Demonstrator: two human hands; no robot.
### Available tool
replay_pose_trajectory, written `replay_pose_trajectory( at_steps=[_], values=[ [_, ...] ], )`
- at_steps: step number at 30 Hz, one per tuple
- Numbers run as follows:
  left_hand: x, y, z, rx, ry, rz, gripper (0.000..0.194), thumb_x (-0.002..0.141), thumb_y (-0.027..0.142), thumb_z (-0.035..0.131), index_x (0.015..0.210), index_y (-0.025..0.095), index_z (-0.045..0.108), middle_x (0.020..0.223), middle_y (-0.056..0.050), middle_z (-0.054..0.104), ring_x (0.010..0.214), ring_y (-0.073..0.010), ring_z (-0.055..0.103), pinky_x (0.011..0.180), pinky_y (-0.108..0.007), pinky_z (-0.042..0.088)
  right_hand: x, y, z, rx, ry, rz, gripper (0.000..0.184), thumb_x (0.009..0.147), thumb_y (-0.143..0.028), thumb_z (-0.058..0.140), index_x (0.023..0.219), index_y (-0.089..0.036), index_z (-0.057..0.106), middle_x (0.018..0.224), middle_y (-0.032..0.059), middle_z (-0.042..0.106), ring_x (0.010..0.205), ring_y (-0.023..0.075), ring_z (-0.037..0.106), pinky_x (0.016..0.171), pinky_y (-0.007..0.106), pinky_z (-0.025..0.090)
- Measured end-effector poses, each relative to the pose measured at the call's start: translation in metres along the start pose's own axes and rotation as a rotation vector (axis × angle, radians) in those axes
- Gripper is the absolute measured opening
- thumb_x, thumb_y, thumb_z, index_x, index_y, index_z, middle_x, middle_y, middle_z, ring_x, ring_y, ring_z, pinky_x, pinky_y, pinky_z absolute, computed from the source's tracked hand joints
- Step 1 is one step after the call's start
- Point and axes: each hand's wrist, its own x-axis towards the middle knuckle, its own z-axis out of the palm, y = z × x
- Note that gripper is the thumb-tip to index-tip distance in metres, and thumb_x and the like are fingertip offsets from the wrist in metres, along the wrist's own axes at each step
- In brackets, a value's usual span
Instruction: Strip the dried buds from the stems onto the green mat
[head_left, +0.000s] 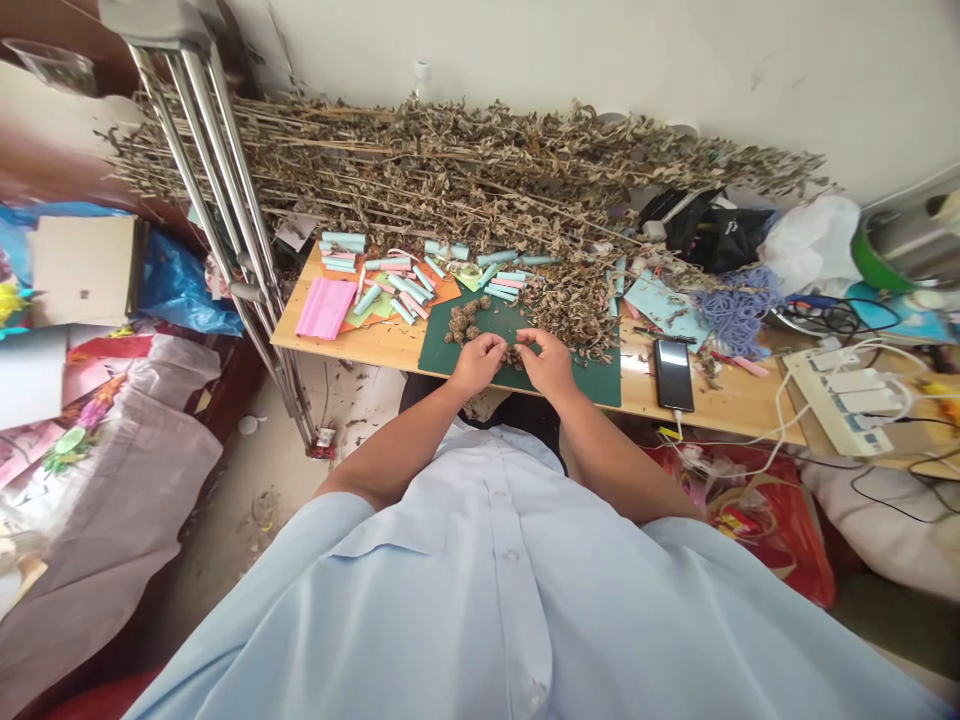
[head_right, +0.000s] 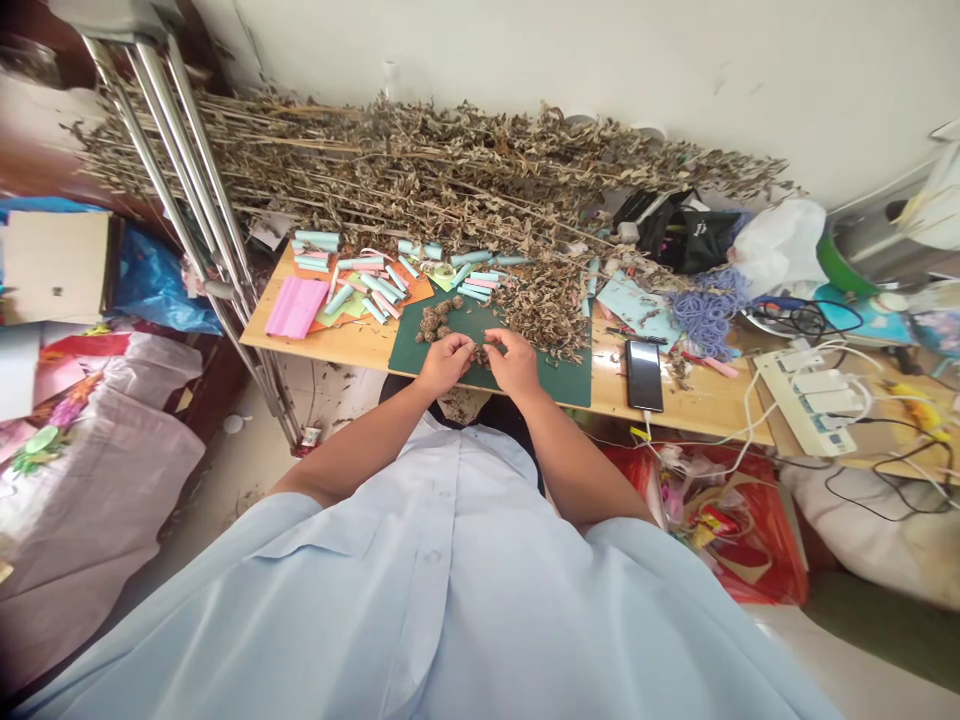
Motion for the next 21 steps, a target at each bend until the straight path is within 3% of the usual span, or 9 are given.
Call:
replay_pose_trajectory(
  at_steps=[6,12,21],
  values=[
    [0.001,-0.001,0.0,0.005,0.001,-0.004,0.02,0.089,0.035,0.058,0.081,0.017,0.057,0.062,0.003,0.053,0.046,-0.0056,0.043,0.045,-0.02,0.032,0.002,0.0,0.0,-0.03,0.038,0.03,0.023,0.083,-0.03,0.063,0.104,-0.023,0.072,0.094,0.0049,0.075,0.088,0.0225,0.068,0.09,0.041,0.054],
    [0.002,-0.004,-0.001,-0.031,-0.018,-0.031,0.02,0.089,0.036,0.059,0.082,0.017,0.057,0.064,0.003,0.054,0.044,-0.0049,0.041,0.043,-0.02,0.029,0.002,-0.002,-0.003,-0.063,0.024,-0.015,0.017,0.086,-0.029,0.062,0.097,-0.025,0.074,0.1,0.0038,0.077,0.097,0.0242,0.069,0.097,0.043,0.05],
    [0.001,0.001,-0.002,-0.033,-0.063,-0.038,0.019,0.089,0.034,0.059,0.083,0.016,0.056,0.065,0.003,0.054,0.046,-0.0051,0.043,0.044,-0.019,0.031,-0.001,-0.017,0.001,-0.013,-0.009,-0.06,0.024,0.086,-0.026,0.06,0.108,-0.024,0.071,0.1,0.004,0.076,0.098,0.0228,0.07,0.099,0.043,0.051]
  ],
)
